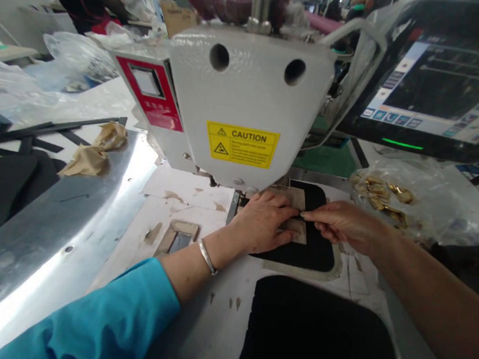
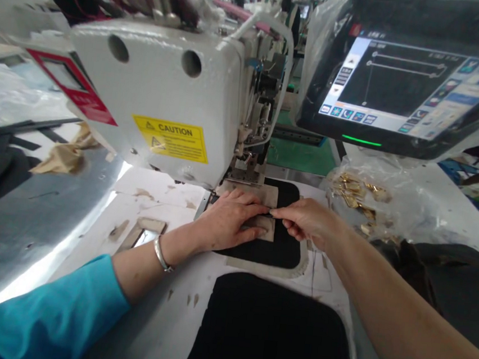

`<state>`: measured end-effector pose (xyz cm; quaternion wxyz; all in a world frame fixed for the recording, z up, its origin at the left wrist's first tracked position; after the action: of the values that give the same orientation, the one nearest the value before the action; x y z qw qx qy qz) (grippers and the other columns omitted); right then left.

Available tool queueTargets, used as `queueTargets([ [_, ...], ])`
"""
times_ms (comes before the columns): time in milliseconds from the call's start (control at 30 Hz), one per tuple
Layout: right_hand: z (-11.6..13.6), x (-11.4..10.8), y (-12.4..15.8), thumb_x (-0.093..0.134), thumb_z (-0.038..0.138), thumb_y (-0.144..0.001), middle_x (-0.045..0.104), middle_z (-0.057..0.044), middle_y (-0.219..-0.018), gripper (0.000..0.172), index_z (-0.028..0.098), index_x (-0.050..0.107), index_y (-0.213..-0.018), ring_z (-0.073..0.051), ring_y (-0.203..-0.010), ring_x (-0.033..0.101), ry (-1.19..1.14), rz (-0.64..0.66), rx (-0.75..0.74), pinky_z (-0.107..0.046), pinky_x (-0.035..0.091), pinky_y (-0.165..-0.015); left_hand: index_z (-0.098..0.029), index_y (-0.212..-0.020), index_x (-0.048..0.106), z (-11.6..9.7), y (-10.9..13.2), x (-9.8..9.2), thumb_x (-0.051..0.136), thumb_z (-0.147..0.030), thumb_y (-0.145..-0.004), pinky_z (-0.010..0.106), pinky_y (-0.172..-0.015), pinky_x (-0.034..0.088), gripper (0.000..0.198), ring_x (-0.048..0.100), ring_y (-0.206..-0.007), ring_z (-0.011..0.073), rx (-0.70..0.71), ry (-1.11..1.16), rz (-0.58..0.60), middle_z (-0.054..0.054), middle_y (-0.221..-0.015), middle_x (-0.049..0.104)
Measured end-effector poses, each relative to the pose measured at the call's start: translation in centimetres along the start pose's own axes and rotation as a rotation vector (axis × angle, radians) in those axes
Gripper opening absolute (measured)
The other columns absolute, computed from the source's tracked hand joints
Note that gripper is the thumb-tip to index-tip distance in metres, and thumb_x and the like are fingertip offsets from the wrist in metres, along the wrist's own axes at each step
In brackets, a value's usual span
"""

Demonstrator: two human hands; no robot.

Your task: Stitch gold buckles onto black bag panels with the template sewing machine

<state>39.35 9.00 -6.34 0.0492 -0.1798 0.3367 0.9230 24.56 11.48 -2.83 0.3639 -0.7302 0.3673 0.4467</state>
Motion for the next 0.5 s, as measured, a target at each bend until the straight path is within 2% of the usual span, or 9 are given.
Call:
queueTargets([
  [100,-0.43,0.20,0.08,0.077,0.033,-0.076,0.041,0.008,-0.045,0.038,0.020,0.045,-0.060,-0.003,-0.037,0.031,-0.071,-0.041,0.056,-0.018,0.019,-0.034,-0.021,-0.127,0.063,0.16,-0.03,0.04,0.065,-0.038,-0.089,0.043,-0.095,0.044,0.042,0.055,-0.108,0.0281,0.019,0.028,-0.021,0.006,-0.115,0.063],
  [200,-0.47,0.53,0.16,0.073,0.028,-0.079,0.034,0.010,-0.044,0.037,0.020,0.042,-0.061,-0.002,-0.035,0.023,-0.127,-0.028,0.084,-0.016,0.013,-0.034,-0.018,-0.122,0.064,0.37,-0.05,-0.12,0.070,-0.038,-0.085,0.042,-0.098,0.043,0.043,0.057,-0.110,0.0270,0.062,0.104,-0.075,0.007,-0.114,0.065],
  [333,-0.35,0.69,0.36,0.066,0.022,-0.083,0.031,0.011,-0.043,0.036,0.020,0.039,-0.060,-0.002,-0.035,0.022,-0.148,0.010,0.116,-0.015,0.013,-0.036,-0.017,-0.119,0.064,0.59,-0.03,-0.17,0.074,-0.037,-0.083,0.042,-0.100,0.043,0.043,0.058,-0.111,0.0266,0.094,0.161,-0.100,0.008,-0.114,0.066],
  [500,-0.19,0.69,0.46,0.066,0.024,-0.083,0.030,0.010,-0.042,0.038,0.021,0.037,-0.058,-0.002,-0.035,0.022,-0.152,0.036,0.104,-0.016,0.013,-0.036,-0.017,-0.119,0.065,0.62,0.03,-0.11,0.073,-0.039,-0.084,0.043,-0.100,0.044,0.042,0.058,-0.111,0.0268,0.094,0.156,-0.092,0.008,-0.113,0.066],
])
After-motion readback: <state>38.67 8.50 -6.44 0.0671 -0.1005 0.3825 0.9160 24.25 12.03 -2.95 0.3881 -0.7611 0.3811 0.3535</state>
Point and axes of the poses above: each hand's wrist, its own y-axis away from the middle knuckle, its own x-axis out of the palm, z = x × y, the point moved 8 cm from there along -y, towards the middle knuckle
